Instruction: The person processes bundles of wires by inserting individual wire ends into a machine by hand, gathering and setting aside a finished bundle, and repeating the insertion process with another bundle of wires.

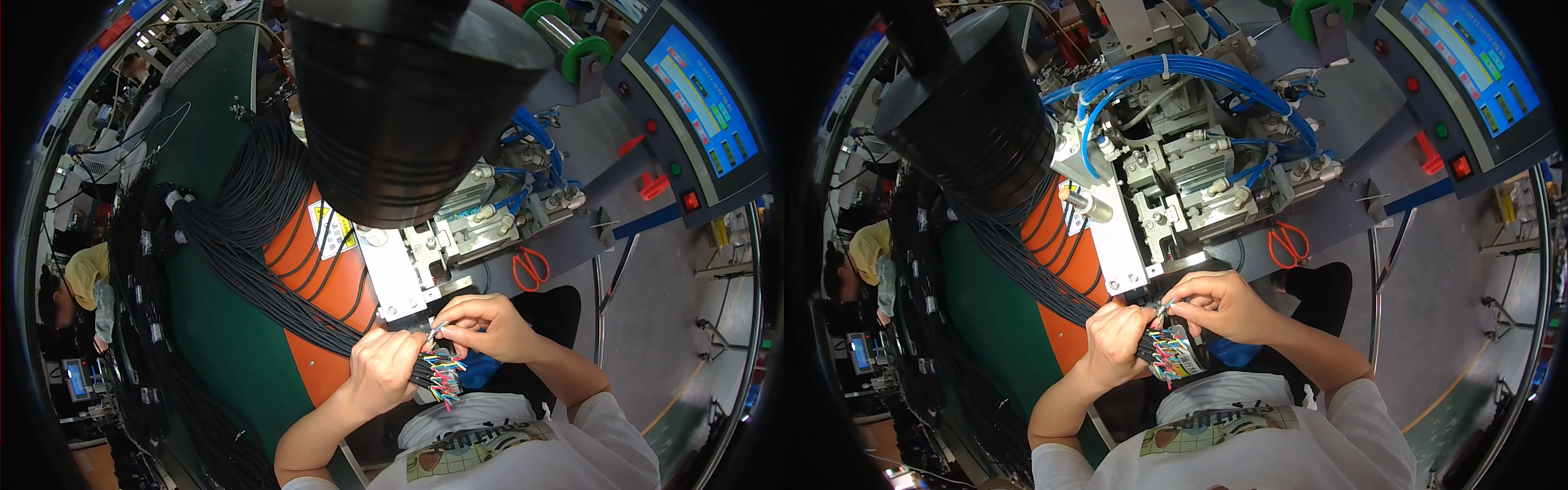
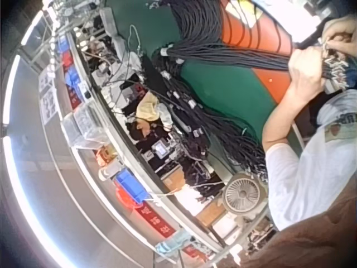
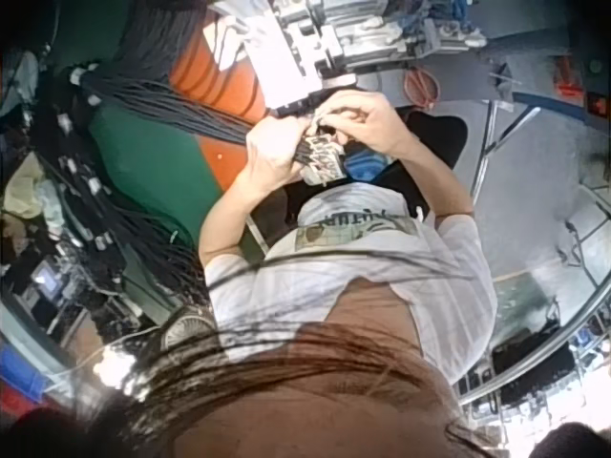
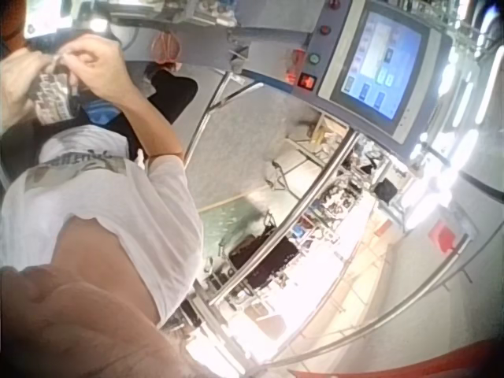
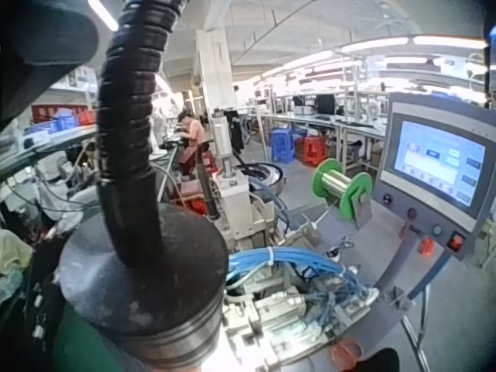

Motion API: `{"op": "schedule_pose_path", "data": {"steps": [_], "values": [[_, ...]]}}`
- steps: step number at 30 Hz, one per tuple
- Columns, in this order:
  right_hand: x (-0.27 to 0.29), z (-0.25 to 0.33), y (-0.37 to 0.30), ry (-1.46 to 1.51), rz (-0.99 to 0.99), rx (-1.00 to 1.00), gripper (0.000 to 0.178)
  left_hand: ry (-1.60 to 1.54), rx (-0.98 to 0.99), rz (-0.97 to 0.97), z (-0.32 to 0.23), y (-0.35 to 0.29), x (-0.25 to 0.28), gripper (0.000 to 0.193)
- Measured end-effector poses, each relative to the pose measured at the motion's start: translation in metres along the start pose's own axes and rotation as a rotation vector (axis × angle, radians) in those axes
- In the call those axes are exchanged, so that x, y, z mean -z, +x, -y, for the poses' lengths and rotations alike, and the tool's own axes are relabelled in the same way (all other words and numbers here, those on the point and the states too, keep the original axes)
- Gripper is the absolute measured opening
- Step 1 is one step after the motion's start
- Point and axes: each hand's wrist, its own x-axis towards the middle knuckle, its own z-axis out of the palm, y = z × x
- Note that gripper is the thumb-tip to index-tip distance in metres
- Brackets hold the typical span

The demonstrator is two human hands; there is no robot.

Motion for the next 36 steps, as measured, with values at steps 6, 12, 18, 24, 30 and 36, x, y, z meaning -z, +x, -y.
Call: {"op": "schedule_pose_path", "data": {"steps": [6, 12, 18, 24, 30, 36], "values": [[0.003, -0.005, 0.000, 0.110, 0.023, -0.029, 0.015, -0.071, -0.016, 0.024, 0.002, 0.002, 0.003, 0.030], [0.011, -0.005, 0.000, 0.091, 0.119, -0.037, 0.014, -0.131, -0.010, 0.123, 0.003, 0.001, 0.010, 0.032], [0.006, 0.001, 0.000, -0.133, 0.061, -0.030, 0.008, -0.133, -0.005, 0.140, 0.005, 0.000, 0.010, 0.031], [-0.013, -0.007, 0.000, -0.999, -0.223, 0.429, 0.007, 0.085, 0.019, 0.046, -0.006, 0.000, 0.003, 0.035], [-0.011, -0.008, 0.001, -1.064, -0.186, 0.363, 0.012, 0.156, 0.028, 0.110, -0.006, -0.008, 0.005, 0.057], [-0.012, -0.013, -0.001, -1.001, -0.194, 0.353, 0.011, 0.155, -0.017, 0.234, -0.009, 0.001, 0.012, 0.056]]}}
